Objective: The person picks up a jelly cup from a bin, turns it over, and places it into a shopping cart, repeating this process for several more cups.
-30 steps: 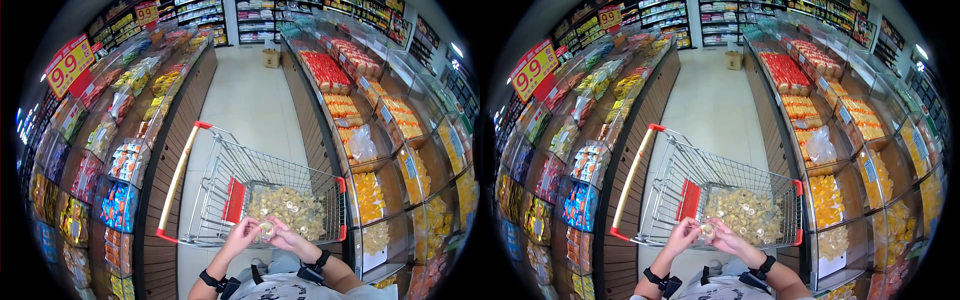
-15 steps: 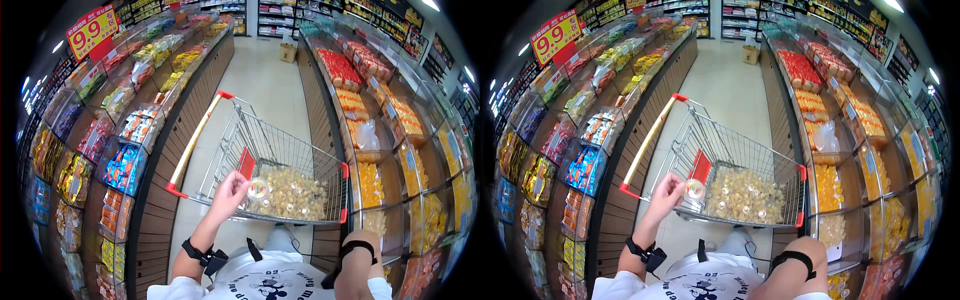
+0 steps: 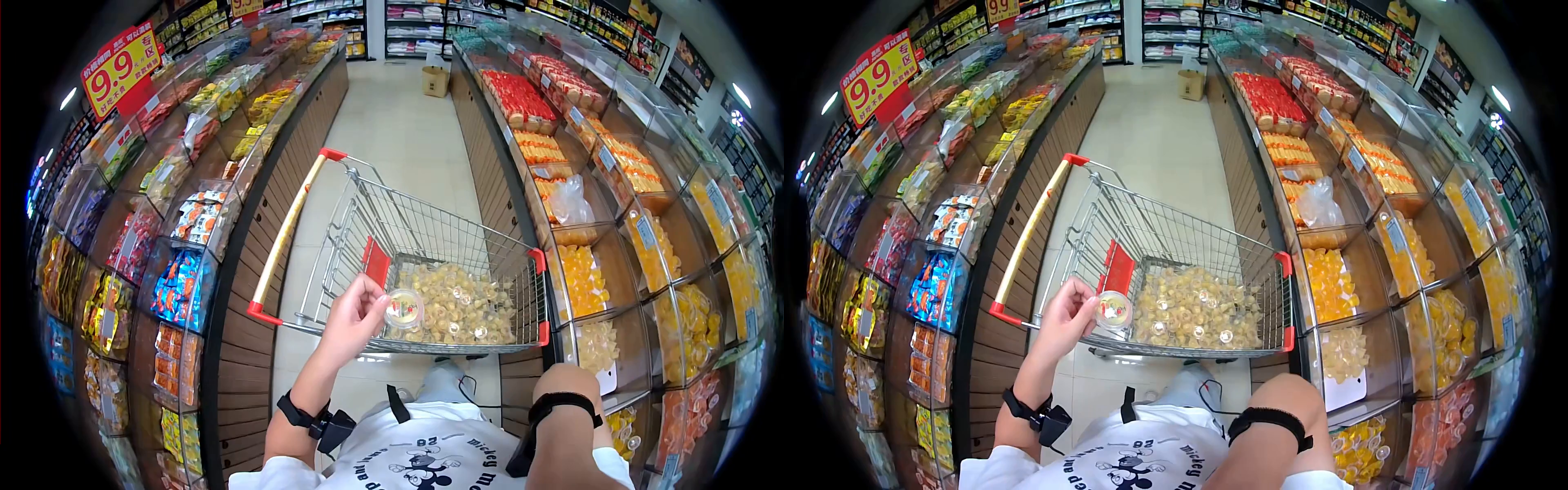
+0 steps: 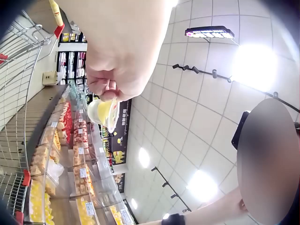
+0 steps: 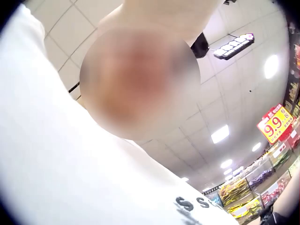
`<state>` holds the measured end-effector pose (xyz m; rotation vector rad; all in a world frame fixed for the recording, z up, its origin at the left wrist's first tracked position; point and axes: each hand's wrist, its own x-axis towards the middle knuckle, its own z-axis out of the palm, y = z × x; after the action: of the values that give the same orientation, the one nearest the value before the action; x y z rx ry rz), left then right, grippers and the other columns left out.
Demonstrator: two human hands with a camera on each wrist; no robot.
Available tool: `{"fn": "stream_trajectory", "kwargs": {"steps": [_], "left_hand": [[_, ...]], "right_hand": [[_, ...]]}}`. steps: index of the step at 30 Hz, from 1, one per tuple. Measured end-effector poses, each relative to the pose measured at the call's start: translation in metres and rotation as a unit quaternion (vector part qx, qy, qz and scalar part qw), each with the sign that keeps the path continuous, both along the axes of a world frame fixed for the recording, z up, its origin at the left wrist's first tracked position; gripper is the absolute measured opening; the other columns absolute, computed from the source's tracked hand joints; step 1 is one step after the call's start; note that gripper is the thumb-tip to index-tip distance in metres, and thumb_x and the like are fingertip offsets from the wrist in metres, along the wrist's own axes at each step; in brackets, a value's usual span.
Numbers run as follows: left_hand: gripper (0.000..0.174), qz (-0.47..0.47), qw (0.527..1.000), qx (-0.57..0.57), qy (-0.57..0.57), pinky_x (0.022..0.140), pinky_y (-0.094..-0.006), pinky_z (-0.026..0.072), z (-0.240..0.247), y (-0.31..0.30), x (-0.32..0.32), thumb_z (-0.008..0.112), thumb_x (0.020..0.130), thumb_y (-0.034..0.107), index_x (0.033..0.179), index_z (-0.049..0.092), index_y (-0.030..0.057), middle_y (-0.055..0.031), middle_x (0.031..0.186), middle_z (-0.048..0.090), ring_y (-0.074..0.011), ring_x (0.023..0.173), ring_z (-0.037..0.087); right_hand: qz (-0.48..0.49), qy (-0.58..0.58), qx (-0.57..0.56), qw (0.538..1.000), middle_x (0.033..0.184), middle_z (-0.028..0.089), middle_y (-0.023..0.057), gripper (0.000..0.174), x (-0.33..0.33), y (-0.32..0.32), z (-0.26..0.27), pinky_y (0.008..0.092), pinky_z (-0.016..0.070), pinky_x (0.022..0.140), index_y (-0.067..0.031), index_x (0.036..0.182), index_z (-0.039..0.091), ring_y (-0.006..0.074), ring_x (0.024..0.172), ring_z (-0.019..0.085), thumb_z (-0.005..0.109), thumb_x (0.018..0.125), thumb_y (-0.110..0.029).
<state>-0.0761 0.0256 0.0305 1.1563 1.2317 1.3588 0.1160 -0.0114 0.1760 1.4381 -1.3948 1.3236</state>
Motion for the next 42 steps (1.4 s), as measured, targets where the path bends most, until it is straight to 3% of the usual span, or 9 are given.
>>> {"fn": "stream_trajectory", "kwargs": {"steps": [2, 4, 7, 10, 13, 14, 21, 28, 42], "left_hand": [[0.009, -0.001, 1.000, -0.002, -0.003, 0.036, -0.0160, 0.0260, 0.004, -0.005, -0.004, 0.045, 0.076, 0.006, 0.073, 0.037, 0.0028, 0.0017, 0.054, 0.040, -0.0014, 0.041, 0.035], [0.009, -0.002, 1.000, -0.001, 0.002, 0.036, -0.0162, 0.0266, 0.007, -0.007, -0.005, 0.045, 0.076, 0.006, 0.073, 0.037, 0.0028, 0.0017, 0.053, 0.039, -0.0016, 0.041, 0.036], [0.009, -0.038, 0.999, -0.024, -0.029, 0.035, -0.0165, 0.0274, 0.016, -0.013, -0.003, 0.045, 0.077, 0.007, 0.073, 0.037, 0.0028, 0.0013, 0.053, 0.040, -0.0019, 0.041, 0.036], [0.010, -0.069, 0.997, -0.022, -0.023, 0.034, -0.0166, 0.0267, 0.019, -0.014, 0.002, 0.046, 0.077, 0.008, 0.073, 0.038, 0.0031, 0.0024, 0.050, 0.040, -0.0019, 0.039, 0.036], [0.010, -0.085, 0.996, -0.022, 0.004, 0.034, -0.0164, 0.0269, 0.017, -0.014, 0.005, 0.047, 0.076, 0.010, 0.074, 0.039, 0.0034, 0.0030, 0.049, 0.041, -0.0019, 0.039, 0.037], [0.010, -0.093, 0.995, -0.028, 0.019, 0.034, -0.0164, 0.0271, 0.017, -0.013, 0.006, 0.047, 0.076, 0.010, 0.074, 0.040, 0.0034, 0.0028, 0.049, 0.041, -0.0019, 0.039, 0.038], [0.010, -0.121, 0.987, -0.079, -0.071, 0.033, -0.0163, 0.0262, 0.008, -0.014, -0.004, 0.045, 0.078, 0.012, 0.075, 0.038, 0.0041, 0.0021, 0.050, 0.040, -0.0031, 0.038, 0.038], [0.010, -0.127, 0.981, -0.090, -0.114, 0.033, -0.0160, 0.0232, 0.002, -0.024, -0.009, 0.044, 0.078, 0.013, 0.075, 0.038, 0.0053, 0.0027, 0.050, 0.039, -0.0030, 0.038, 0.037], [0.011, -0.172, 0.971, -0.121, -0.112, 0.032, -0.0162, 0.0225, -0.005, -0.030, 0.006, 0.044, 0.078, 0.013, 0.074, 0.037, 0.0064, 0.0023, 0.052, 0.039, -0.0035, 0.037, 0.036]], "right_hand": [[-0.054, -0.244, 0.004, 0.968, 0.051, 0.046, 0.0068, 0.030, 0.018, 0.035, -0.036, 0.0408, 0.0337, 0.070, -0.0061, 0.057, 0.051, 0.0207, 0.051, 0.044, 0.035, 0.073, -0.026], [-0.168, -0.406, -0.212, 0.873, 0.044, 0.039, 0.0020, 0.052, 0.012, 0.051, -0.058, 0.0425, 0.0278, 0.075, -0.0075, 0.055, 0.048, 0.0137, 0.043, 0.034, 0.023, 0.079, -0.046], [-0.135, -0.389, -0.448, 0.794, 0.044, 0.034, -0.0018, 0.040, 0.002, 0.068, -0.117, 0.0227, 0.0344, 0.054, -0.0074, 0.062, 0.044, 0.0078, 0.043, 0.031, 0.025, 0.083, -0.037], [-0.332, -0.527, -0.474, 0.622, 0.050, 0.037, -0.0021, 0.028, -0.001, 0.075, -0.132, 0.0152, 0.0262, 0.045, -0.0061, 0.070, 0.043, 0.0048, 0.045, 0.030, 0.030, 0.083, -0.028], [-0.457, -0.565, -0.368, 0.580, 0.054, 0.037, -0.0021, 0.022, -0.014, 0.067, -0.140, 0.0150, 0.0214, 0.043, -0.0048, 0.071, 0.042, 0.0033, 0.046, 0.028, 0.032, 0.082, -0.021], [-0.480, -0.582, -0.289, 0.590, 0.053, 0.033, -0.0027, 0.025, -0.014, 0.066, -0.144, 0.0166, 0.0197, 0.041, -0.0037, 0.070, 0.041, 0.0043, 0.045, 0.026, 0.031, 0.083, -0.023], [-0.131, -0.558, -0.506, 0.644, 0.049, 0.031, 0.0011, 0.035, -0.013, 0.063, -0.153, 0.0200, 0.0235, 0.042, -0.0034, 0.069, 0.038, 0.0090, 0.042, 0.027, 0.022, 0.084, -0.031], [-0.096, -0.539, -0.544, 0.636, 0.054, 0.040, 0.0073, 0.036, -0.016, 0.057, -0.156, 0.0271, 0.0360, 0.050, -0.0030, 0.072, 0.039, 0.0193, 0.049, 0.043, 0.021, 0.084, -0.032], [-0.109, -0.533, -0.609, 0.577, 0.049, 0.038, 0.0034, 0.039, -0.001, 0.040, -0.167, 0.0306, 0.0388, 0.062, -0.0056, 0.072, 0.040, 0.0141, 0.043, 0.039, 0.020, 0.083, -0.036]]}}
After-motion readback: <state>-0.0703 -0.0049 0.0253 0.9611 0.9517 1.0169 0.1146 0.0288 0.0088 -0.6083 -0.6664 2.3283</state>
